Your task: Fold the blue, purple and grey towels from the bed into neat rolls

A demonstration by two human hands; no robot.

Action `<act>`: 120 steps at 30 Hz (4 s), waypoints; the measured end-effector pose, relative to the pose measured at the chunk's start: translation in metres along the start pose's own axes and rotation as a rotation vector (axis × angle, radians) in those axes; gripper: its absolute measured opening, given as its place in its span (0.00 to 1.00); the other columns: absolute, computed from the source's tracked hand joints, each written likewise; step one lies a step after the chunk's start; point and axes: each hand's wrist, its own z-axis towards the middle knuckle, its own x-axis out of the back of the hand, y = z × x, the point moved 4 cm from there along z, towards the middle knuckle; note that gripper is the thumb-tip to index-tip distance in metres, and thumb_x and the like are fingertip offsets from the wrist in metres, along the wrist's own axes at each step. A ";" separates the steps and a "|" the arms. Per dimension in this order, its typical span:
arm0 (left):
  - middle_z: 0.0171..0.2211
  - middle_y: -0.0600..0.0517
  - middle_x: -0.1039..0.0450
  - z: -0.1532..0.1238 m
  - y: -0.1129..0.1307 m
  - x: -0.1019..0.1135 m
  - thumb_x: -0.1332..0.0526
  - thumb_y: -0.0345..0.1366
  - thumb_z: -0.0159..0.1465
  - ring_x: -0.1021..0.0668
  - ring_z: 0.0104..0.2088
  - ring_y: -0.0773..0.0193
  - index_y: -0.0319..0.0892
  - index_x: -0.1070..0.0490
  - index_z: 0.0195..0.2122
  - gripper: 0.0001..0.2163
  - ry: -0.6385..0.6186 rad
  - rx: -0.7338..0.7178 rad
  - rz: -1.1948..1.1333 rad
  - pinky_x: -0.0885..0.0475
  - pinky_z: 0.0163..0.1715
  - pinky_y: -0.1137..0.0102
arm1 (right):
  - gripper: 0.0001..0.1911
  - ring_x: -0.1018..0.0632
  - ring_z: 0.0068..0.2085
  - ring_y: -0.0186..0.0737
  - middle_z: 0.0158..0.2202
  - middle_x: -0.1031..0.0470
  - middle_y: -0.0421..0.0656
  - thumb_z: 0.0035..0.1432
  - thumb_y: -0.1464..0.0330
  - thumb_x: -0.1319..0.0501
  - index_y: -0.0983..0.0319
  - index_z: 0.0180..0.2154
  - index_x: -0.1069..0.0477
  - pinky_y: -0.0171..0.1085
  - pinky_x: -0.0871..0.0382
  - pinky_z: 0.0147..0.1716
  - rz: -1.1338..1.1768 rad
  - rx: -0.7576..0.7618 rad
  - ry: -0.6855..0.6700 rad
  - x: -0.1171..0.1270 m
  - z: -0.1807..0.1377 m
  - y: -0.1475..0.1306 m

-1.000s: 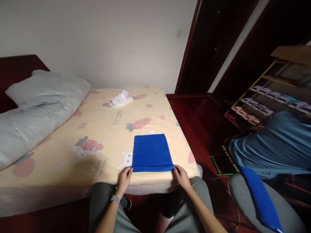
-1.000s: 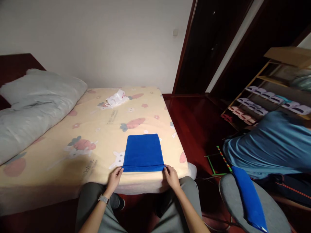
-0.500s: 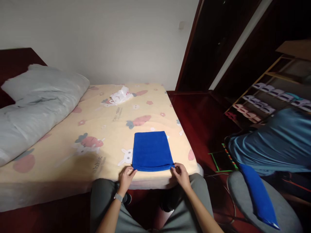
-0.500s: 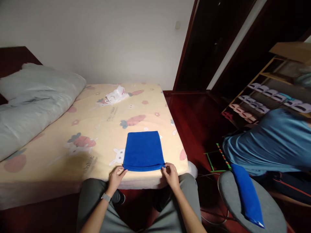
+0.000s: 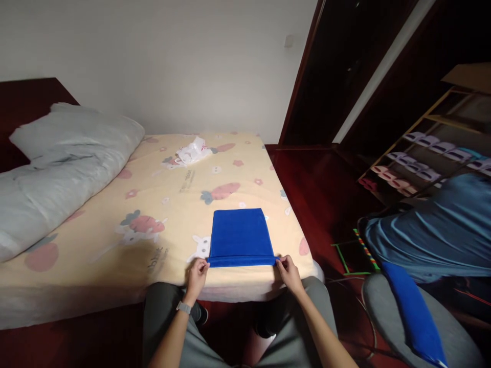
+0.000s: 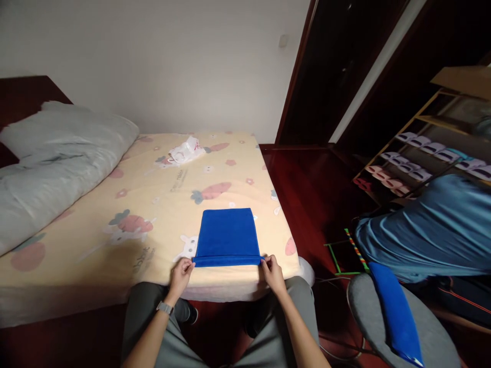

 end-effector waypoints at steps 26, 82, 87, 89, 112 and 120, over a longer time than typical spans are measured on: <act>0.34 0.49 0.23 0.011 0.009 -0.007 0.48 0.42 0.68 0.20 0.37 0.60 0.45 0.29 0.34 0.12 -0.021 -0.137 0.118 0.24 0.38 0.67 | 0.16 0.20 0.43 0.49 0.42 0.22 0.48 0.66 0.53 0.49 0.57 0.44 0.35 0.45 0.27 0.44 -0.083 0.117 0.021 -0.002 0.013 -0.008; 0.60 0.49 0.30 0.005 0.006 -0.003 0.47 0.33 0.67 0.27 0.58 0.57 0.50 0.33 0.62 0.22 -0.227 -0.577 0.628 0.29 0.58 0.58 | 0.24 0.25 0.55 0.47 0.56 0.26 0.50 0.61 0.72 0.44 0.63 0.59 0.32 0.47 0.30 0.57 -0.727 0.654 -0.118 -0.015 -0.005 -0.031; 0.59 0.50 0.28 0.006 0.008 -0.004 0.47 0.32 0.67 0.25 0.56 0.58 0.50 0.32 0.60 0.21 -0.248 -0.603 0.694 0.28 0.56 0.59 | 0.26 0.25 0.55 0.48 0.57 0.27 0.50 0.57 0.74 0.43 0.62 0.58 0.31 0.47 0.28 0.55 -0.725 0.642 -0.154 -0.014 0.007 -0.024; 0.59 0.50 0.28 0.006 0.010 -0.004 0.48 0.31 0.68 0.24 0.56 0.58 0.50 0.31 0.60 0.21 -0.245 -0.603 0.717 0.28 0.56 0.59 | 0.25 0.24 0.54 0.47 0.58 0.27 0.48 0.58 0.75 0.44 0.60 0.58 0.30 0.46 0.27 0.53 -0.744 0.629 -0.176 -0.014 0.011 -0.022; 0.38 0.48 0.19 0.013 0.010 0.007 0.47 0.41 0.68 0.19 0.40 0.58 0.46 0.25 0.45 0.13 -0.210 -0.215 0.417 0.25 0.43 0.63 | 0.20 0.19 0.44 0.46 0.44 0.19 0.46 0.67 0.60 0.52 0.59 0.50 0.27 0.42 0.26 0.44 -0.302 0.202 -0.252 0.003 0.021 -0.013; 0.39 0.46 0.20 0.021 0.018 -0.013 0.50 0.36 0.69 0.21 0.42 0.52 0.45 0.30 0.53 0.15 -0.018 -0.246 0.744 0.32 0.48 0.56 | 0.18 0.19 0.34 0.48 0.34 0.19 0.50 0.68 0.64 0.53 0.61 0.45 0.26 0.39 0.32 0.35 -0.768 0.194 -0.101 -0.014 0.035 -0.023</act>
